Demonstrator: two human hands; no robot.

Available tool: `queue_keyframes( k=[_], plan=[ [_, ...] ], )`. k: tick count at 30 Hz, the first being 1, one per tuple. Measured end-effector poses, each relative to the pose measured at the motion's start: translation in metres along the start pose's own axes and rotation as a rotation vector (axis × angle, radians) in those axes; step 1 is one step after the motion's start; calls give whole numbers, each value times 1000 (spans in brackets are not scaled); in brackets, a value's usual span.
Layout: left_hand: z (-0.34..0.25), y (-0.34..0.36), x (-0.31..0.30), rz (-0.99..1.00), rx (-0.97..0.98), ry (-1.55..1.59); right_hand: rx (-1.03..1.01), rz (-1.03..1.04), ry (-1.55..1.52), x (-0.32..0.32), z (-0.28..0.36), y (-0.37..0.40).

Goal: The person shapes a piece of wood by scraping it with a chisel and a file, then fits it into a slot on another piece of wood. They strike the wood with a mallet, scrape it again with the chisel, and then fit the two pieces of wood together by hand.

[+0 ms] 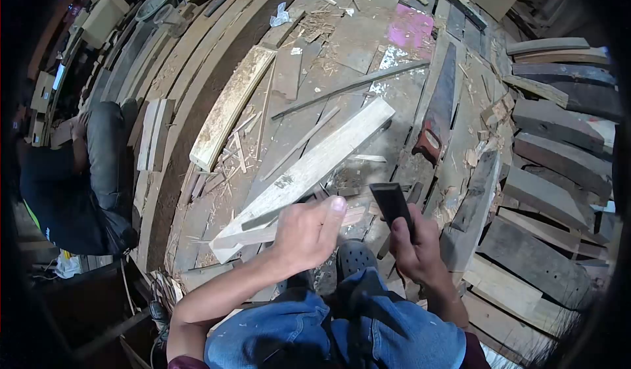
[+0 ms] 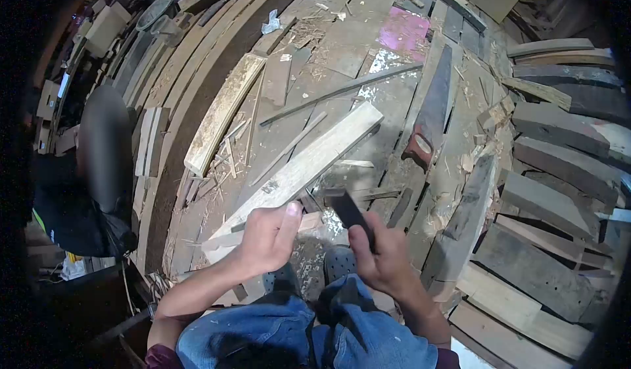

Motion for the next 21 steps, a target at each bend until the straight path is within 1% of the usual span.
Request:
queue_keyframes(
  k=[3,6,7,10,11,14,15,18,21],
  plan=[
    [-5,0,1,-23,-82,46,-34,14,33,9,14,4],
    [-11,-1,-1,57,-133,127,-52,38,51,13,18,1],
    [-11,1,2,23,-104,128,-44,32,45,14,17,1],
    [-15,2,0,95,-164,134,-76,51,96,15,14,2],
    [-15,3,2,76,-138,124,-70,74,108,15,15,3],
    [-16,1,4,99,-157,122,-73,82,131,14,17,2],
    [-18,1,3,88,-143,169,-98,77,199,13,22,1],
    [-18,0,5,70,-142,153,-191,80,291,11,21,2],
    [-21,-2,3,124,-216,184,-91,26,249,10,23,2]
  ],
)
Point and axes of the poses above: each hand's wrist, its own y-axis away from the middle knuckle, its own x-axis out of the palm, z = x × y, the point moved 1 cm from there along -y, towards the middle knuckle, and after that the axes turned 10 degrees about -y, right-handed, at the moved point
